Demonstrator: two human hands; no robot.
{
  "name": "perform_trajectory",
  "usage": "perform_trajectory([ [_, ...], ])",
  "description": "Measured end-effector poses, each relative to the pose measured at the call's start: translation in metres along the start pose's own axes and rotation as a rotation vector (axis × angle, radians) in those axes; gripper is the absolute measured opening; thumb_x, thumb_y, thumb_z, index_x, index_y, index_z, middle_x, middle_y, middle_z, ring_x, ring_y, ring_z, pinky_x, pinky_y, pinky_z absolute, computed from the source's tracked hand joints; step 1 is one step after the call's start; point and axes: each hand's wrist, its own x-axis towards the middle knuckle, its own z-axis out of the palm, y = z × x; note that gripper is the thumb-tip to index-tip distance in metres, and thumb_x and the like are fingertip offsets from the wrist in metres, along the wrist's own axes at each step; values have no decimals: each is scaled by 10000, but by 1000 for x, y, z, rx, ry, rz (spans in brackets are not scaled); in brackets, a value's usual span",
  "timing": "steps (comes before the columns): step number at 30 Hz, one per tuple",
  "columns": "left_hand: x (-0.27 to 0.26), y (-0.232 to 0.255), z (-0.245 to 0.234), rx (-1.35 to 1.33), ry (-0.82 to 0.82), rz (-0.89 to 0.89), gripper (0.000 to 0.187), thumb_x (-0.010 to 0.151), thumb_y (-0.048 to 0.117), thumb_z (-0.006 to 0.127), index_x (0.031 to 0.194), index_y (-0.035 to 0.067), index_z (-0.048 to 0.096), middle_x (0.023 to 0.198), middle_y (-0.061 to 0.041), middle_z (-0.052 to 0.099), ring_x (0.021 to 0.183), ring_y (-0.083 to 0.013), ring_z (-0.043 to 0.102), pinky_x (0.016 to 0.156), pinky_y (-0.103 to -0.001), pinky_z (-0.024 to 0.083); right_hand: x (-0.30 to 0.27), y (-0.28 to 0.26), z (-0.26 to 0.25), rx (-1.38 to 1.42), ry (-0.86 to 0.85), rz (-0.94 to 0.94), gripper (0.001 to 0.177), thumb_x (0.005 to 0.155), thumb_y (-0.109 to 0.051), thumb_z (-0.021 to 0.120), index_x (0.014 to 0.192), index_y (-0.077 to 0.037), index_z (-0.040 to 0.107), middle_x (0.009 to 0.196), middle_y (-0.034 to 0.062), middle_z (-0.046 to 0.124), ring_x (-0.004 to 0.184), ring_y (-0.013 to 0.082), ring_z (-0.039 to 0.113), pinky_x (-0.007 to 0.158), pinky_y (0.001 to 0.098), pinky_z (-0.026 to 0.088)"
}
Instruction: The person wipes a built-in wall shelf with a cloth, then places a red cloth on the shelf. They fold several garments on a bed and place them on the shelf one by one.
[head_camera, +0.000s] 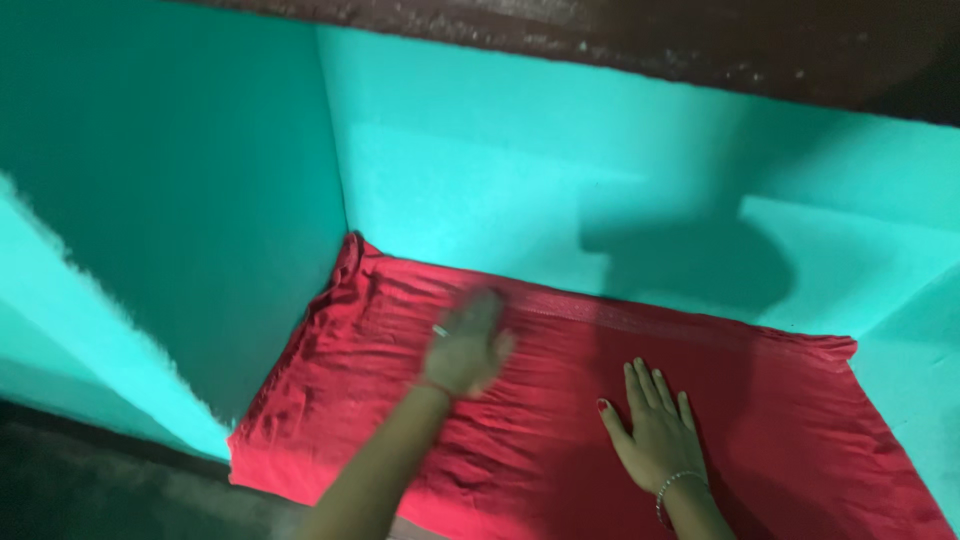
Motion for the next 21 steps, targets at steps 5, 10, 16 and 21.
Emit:
perform_trajectory([
  [5,-20,-45,-27,-90,-20,208,639,961,529,491,1499,186,471,1582,-73,441,1467,-277,385,1213,-482,267,0,4,2,8,6,-21,831,964,-676,281,1618,-205,76,1707,-41,37,1559,163,34,1250,456,60],
  [10,-9,-147,-58,-5,73,-130,674,969,543,472,1518,154,432,1600,-67,411,1470,-250,407,1218,-439,328,1,5,3,-26,66,-31,838,960,-670,301,1620,-197,94,1707,-40,60,1556,167,65,1245,462,88],
  [16,20,-159,-35,164,149,-308,774,929,561,450,1560,126,338,1649,-88,334,1488,-271,344,1096,-487,360,4,3,2,-29,55,-14,820,961,-671,297,1613,-224,77,1696,-51,56,1547,163,56,1241,470,81],
  [21,49,-137,-46,275,45,-453,590,942,465,515,1388,80,529,1439,-114,562,1333,-275,534,1057,-459,471,1,4,6,-54,62,-10,830,954,-677,303,1620,-233,82,1705,-59,67,1555,155,69,1252,464,95],
])
